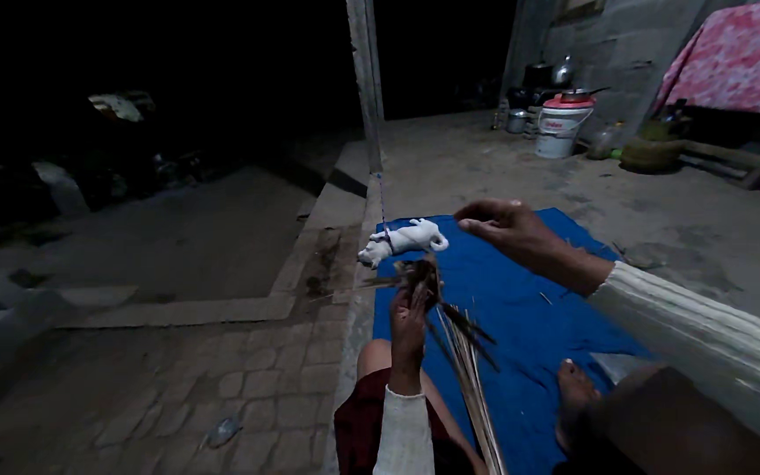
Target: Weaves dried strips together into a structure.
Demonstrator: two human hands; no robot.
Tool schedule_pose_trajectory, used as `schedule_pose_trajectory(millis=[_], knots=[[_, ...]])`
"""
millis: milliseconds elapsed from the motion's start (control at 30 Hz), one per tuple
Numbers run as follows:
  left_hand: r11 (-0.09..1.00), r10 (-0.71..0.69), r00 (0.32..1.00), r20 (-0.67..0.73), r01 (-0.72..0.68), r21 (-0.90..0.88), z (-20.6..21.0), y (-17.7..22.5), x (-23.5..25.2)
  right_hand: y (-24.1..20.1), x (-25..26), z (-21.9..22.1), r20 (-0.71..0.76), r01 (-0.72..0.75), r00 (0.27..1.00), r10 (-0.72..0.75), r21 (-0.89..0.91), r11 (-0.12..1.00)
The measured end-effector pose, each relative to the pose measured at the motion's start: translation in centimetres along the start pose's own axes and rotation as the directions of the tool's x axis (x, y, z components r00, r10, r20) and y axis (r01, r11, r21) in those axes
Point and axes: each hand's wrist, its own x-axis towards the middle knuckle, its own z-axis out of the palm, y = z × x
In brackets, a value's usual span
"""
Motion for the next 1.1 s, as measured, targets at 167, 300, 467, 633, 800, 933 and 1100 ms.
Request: schedule_pose_trajectory(millis=[167, 300, 467, 633, 800, 933, 1100], knots=[[0.987, 0.156, 0.984, -0.091, -0.158, -0.006, 0.0, -0.7, 0.4, 1.1, -0.8, 1.2, 0.412, -0.170, 0.898, 0.156, -0.003, 0.985], [0.984, 0.177, 0.961, -0.214, -0.171, 0.046, 1.3, -0.3, -0.7, 0.2, -1.3, 2.8, 0.562, -0.333, 0.800, 0.211, 0.124, 0.935], [0.978, 0.184, 0.969, -0.164, -0.198, -0.071, 0.9, -0.1, -0.9, -0.9, -1.2, 3.0, 0.557, -0.340, 0.802, 0.214, 0.132, 0.931], [0.970, 0.127, 0.978, -0.167, -0.158, -0.186, 0.5, -1.2, -0.8, -1.1, -1.2, 3.1, 0.597, -0.320, 0.773, 0.215, 0.074, 0.945], [0.859, -0.112, 0.982, -0.150, 0.020, -0.512, 0.8, -1.0, -0.1, -1.3, -1.3, 2.9, 0.564, -0.351, 0.796, 0.220, 0.135, 0.927], [0.952, -0.003, 0.991, -0.131, -0.037, -0.303, 0.2, -1.9, -0.8, -1.3, -1.5, 3.1, 0.525, -0.366, 0.820, 0.228, 0.174, 0.914], [0.949, 0.315, 0.948, 0.051, -0.312, -0.045, -0.3, -2.1, -0.7, -1.7, -1.4, 3.4, 0.502, -0.540, 0.791, 0.350, 0.303, 0.785]])
